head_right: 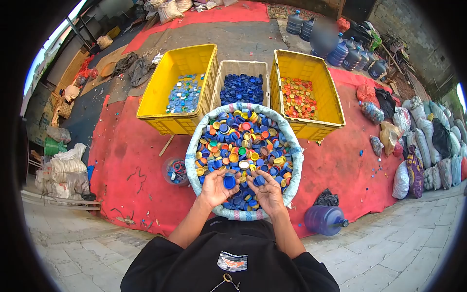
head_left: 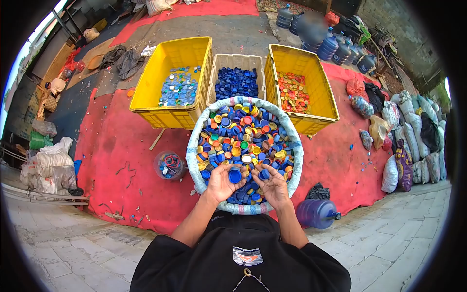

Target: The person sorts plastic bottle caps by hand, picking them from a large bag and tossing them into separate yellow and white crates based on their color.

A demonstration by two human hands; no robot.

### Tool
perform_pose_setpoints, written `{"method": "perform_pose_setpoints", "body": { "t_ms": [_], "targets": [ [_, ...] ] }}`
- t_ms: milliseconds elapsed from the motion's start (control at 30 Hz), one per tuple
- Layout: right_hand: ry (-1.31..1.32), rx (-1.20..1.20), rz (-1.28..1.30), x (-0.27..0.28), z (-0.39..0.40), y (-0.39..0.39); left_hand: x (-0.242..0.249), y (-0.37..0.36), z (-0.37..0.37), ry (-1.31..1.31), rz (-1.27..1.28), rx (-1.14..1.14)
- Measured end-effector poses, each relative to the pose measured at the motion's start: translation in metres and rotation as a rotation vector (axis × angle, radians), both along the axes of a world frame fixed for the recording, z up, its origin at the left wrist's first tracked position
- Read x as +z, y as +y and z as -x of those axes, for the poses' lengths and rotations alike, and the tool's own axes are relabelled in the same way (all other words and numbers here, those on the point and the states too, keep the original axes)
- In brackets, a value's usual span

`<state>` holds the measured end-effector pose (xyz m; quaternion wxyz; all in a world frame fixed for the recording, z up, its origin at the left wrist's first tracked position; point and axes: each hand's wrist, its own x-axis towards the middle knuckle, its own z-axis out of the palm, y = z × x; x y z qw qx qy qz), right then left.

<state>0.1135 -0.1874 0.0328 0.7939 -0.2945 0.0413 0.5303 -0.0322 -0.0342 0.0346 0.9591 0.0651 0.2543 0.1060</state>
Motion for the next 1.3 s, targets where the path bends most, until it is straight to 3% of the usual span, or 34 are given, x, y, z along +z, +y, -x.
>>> {"method": "perform_pose_setpoints", "body": {
  "t_ms": [100,367,433,567,700,800,900,1067,1200,1300],
  "targets": [
    [-0.090,0.020,0.089,0.005,0.006,0.008,0.007,-0.003,0.002,0.011,0.034,0.042],
    [-0.028,0.018,0.236,-0.004,0.012,0.026,-0.022,0.004,-0.006,0.126,0.019,0.182],
    [-0.047,0.019,0.230,-0.005,0.005,0.038,-0.008,0.019,-0.018,0.132,-0.024,0.196],
    [-0.119,-0.017,0.192,0.005,-0.026,0.084,0.003,0.072,-0.067,0.063,-0.056,0.126],
    [-0.297,-0.059,0.022,0.048,-0.097,0.184,0.017,0.170,-0.150,-0.180,-0.050,0.215],
    [-0.338,-0.076,0.005,0.054,-0.139,0.231,0.054,0.218,-0.177,0.020,-0.172,0.282],
    [-0.327,-0.147,0.086,0.056,-0.145,0.234,0.049,0.225,-0.159,0.064,-0.261,0.272],
    [-0.374,-0.149,0.138,0.038,-0.112,0.172,0.005,0.200,-0.093,0.182,-0.355,0.388],
    [-0.420,-0.169,0.216,0.021,-0.061,0.109,-0.002,0.141,-0.025,0.111,-0.451,0.371],
    [-0.505,-0.154,0.356,0.002,-0.022,0.067,-0.010,0.093,0.014,0.240,-0.500,0.385]
  ]
}}
